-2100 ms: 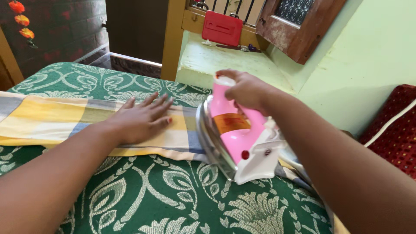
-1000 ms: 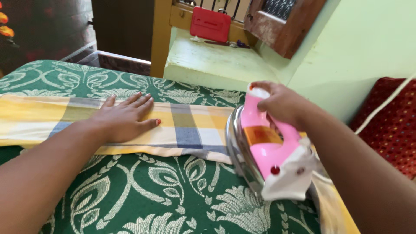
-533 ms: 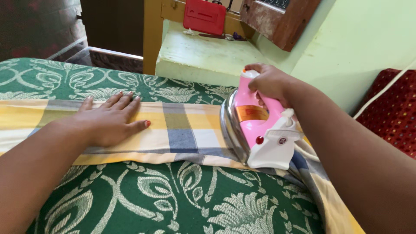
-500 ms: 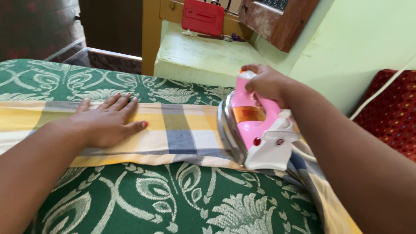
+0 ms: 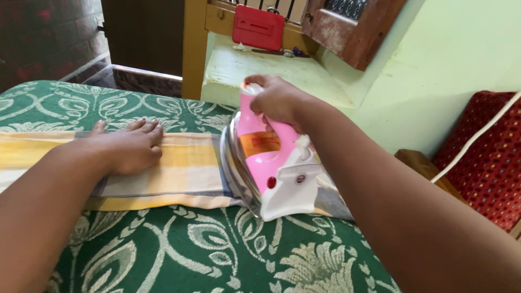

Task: The person folds a striped cloth on a green patterned ironing board and uses a pink electric iron to press it. They repeatedly smooth the fabric with their hands and move the iron back and forth across the cloth to remove wrinkles.

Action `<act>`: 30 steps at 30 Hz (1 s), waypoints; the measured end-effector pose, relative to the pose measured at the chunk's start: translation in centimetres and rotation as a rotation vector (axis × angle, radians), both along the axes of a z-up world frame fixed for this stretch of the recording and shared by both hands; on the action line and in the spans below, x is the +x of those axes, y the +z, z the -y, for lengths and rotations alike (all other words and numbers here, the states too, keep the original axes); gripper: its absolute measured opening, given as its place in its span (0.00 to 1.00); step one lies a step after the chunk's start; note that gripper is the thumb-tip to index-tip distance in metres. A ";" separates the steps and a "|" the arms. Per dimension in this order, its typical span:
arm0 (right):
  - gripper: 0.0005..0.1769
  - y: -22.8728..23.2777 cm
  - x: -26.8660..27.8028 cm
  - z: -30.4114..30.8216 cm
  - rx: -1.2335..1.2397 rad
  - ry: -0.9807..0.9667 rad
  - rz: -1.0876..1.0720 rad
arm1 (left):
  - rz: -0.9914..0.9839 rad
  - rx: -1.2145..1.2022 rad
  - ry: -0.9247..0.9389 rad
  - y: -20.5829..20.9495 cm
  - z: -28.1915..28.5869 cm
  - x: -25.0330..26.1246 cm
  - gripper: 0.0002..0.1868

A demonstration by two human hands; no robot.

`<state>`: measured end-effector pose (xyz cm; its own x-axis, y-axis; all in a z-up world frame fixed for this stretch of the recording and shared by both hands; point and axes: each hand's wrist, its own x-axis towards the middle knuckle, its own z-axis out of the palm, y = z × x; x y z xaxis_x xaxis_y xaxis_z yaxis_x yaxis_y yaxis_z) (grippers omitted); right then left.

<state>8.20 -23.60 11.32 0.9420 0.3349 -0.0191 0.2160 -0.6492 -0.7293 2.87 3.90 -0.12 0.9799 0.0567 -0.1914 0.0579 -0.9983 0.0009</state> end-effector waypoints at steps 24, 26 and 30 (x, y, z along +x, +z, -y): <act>0.40 -0.1 -1.4 -5.9 -0.108 0.148 0.115 | 0.610 -0.235 -0.185 -2.3 0.7 -0.3 0.36; 0.41 0.1 -1.4 -4.0 -0.106 0.096 0.081 | 0.496 -0.288 -0.252 -2.7 1.8 -0.4 0.37; 0.41 0.4 -1.7 -0.5 -0.095 0.080 0.081 | 0.277 -0.125 -0.261 -2.5 4.0 -2.0 0.39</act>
<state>6.50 -23.12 11.68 0.9123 0.4089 0.0208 0.3252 -0.6929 -0.6435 0.90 -0.14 -2.64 0.9738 -0.2079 0.0924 -0.2171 -0.9706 0.1037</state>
